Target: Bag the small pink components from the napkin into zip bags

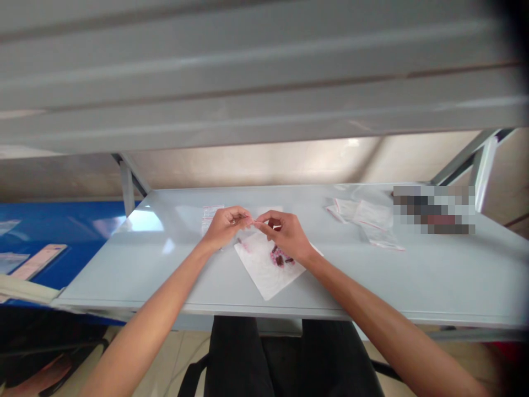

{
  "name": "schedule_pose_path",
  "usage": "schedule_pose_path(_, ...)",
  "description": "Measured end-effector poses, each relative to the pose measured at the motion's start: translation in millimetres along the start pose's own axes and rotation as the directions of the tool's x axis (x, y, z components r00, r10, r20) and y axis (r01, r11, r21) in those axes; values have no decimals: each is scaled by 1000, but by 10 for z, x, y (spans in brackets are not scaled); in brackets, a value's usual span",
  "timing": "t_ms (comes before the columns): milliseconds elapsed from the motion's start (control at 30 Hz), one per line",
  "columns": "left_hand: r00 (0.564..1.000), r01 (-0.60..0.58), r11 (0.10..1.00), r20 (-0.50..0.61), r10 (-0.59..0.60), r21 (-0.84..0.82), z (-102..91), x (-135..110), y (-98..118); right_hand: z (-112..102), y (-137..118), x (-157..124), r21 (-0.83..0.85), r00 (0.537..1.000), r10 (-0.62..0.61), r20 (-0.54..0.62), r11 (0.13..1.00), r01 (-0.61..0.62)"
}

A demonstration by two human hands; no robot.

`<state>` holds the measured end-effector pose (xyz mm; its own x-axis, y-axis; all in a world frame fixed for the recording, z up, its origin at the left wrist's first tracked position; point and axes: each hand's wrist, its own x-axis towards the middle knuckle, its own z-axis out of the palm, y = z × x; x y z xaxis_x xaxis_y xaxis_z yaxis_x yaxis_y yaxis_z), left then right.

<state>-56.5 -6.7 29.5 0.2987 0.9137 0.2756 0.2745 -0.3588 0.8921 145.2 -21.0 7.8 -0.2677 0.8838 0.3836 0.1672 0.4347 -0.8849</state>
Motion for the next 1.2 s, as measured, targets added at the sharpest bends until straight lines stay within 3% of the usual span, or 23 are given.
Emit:
schedule_pose_path(167, 1000, 10, 1000, 1, -10, 28, 17, 3, -3, 10, -8, -20, -92, 994, -37, -101, 995, 27)
schedule_pose_path(367, 1000, -21, 1000, 6, 21, 22, 20, -6, -8, 17, -29, -17, -167, 997, -73, -36, 984, 66)
schedule_pose_path(667, 996, 28, 993, -84, -38, -118, 48, 2, 48, 42, -21, -13, -152, 991, -75, -107, 987, 59)
schedule_pose_path(933, 998, 30, 989, -44, -36, -143, 42, 15, 26, 30, -74, -22, -134, 988, -142, -59, 982, 134)
schedule_pose_path(1200, 997, -27, 998, 71, 31, -57, 100, -33, 193, 26, -101, -28, -83, 995, -73, -67, 994, 67)
